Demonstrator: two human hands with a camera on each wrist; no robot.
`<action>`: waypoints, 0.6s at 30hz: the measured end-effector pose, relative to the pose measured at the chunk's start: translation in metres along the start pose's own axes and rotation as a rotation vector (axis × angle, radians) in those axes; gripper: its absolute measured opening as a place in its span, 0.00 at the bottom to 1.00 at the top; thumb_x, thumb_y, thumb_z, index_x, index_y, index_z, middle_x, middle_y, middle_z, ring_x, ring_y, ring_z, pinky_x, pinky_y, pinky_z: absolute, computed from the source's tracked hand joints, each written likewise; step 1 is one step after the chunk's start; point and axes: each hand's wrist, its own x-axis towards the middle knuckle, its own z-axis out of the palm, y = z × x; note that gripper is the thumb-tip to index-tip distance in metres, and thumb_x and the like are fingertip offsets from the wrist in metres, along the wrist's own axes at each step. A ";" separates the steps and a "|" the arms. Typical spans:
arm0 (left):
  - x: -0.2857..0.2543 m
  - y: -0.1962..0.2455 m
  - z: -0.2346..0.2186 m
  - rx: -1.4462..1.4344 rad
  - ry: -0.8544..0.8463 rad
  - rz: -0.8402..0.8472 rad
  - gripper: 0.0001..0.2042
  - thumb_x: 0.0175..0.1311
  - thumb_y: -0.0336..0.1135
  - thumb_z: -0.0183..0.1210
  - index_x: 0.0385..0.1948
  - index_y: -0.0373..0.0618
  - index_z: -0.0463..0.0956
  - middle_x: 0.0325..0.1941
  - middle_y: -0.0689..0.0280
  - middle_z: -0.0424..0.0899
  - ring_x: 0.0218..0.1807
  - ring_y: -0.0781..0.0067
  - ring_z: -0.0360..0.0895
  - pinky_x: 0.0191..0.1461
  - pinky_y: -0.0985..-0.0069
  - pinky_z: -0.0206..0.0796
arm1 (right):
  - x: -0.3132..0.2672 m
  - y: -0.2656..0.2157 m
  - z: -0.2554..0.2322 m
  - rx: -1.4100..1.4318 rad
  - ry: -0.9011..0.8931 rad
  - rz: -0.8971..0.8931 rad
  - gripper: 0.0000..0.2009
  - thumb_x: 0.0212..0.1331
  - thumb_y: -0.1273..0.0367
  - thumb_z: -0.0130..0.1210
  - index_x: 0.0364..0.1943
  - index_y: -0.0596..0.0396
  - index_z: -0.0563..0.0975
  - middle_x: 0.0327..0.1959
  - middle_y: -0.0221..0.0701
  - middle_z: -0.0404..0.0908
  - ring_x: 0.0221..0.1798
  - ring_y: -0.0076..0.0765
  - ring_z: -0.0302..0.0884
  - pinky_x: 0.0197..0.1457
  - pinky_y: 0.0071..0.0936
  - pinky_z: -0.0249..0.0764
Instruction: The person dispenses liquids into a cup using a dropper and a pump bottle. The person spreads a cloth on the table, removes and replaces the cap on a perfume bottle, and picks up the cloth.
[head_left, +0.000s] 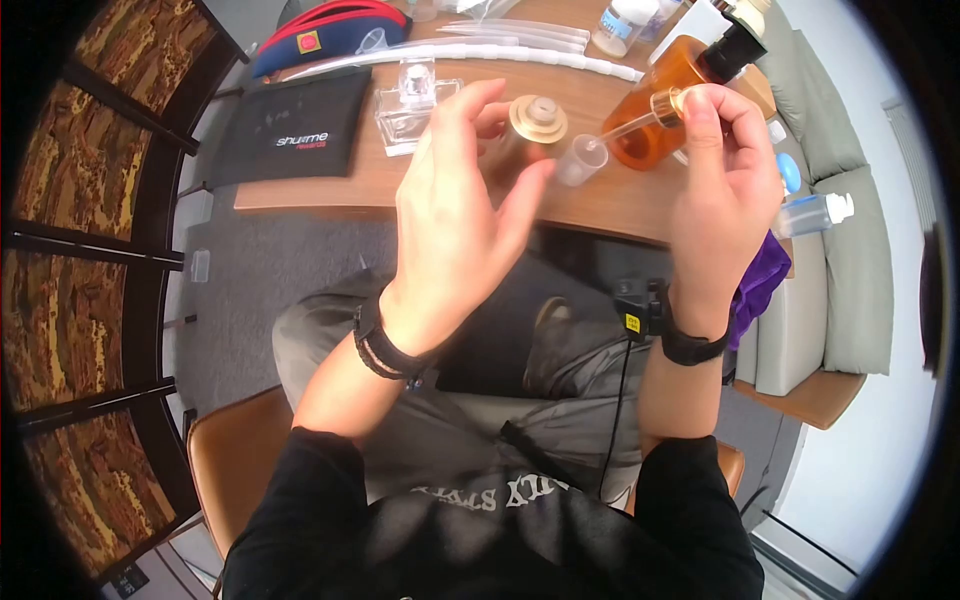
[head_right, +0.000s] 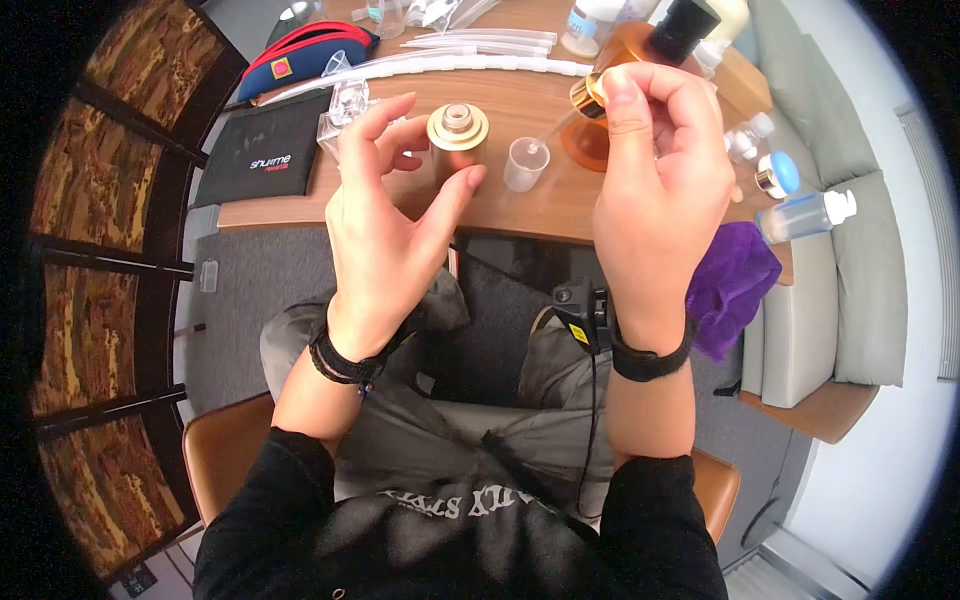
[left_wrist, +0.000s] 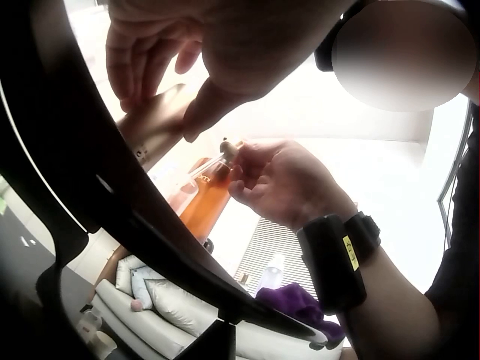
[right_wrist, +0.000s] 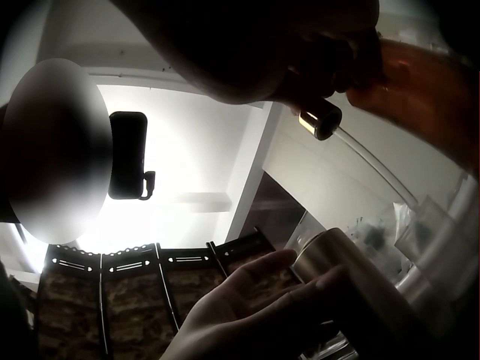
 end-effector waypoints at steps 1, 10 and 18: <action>0.000 0.000 0.000 0.003 -0.004 -0.004 0.34 0.55 0.28 0.76 0.64 0.41 0.67 0.49 0.58 0.88 0.43 0.64 0.85 0.51 0.69 0.77 | -0.001 -0.001 0.000 0.002 -0.002 0.003 0.06 0.72 0.72 0.60 0.43 0.63 0.81 0.39 0.28 0.83 0.40 0.20 0.82 0.47 0.19 0.77; 0.000 -0.001 0.000 -0.002 0.001 0.009 0.34 0.55 0.28 0.76 0.64 0.42 0.67 0.48 0.57 0.88 0.45 0.63 0.86 0.52 0.69 0.78 | -0.001 0.000 -0.002 -0.006 0.004 0.006 0.06 0.72 0.72 0.61 0.43 0.62 0.81 0.37 0.28 0.86 0.40 0.18 0.82 0.47 0.19 0.78; 0.000 -0.001 0.000 -0.024 -0.007 -0.004 0.34 0.56 0.27 0.75 0.64 0.42 0.67 0.48 0.56 0.89 0.45 0.63 0.86 0.52 0.69 0.78 | -0.001 -0.001 -0.001 -0.008 -0.005 0.018 0.06 0.72 0.72 0.60 0.43 0.62 0.81 0.37 0.28 0.86 0.38 0.18 0.82 0.44 0.19 0.79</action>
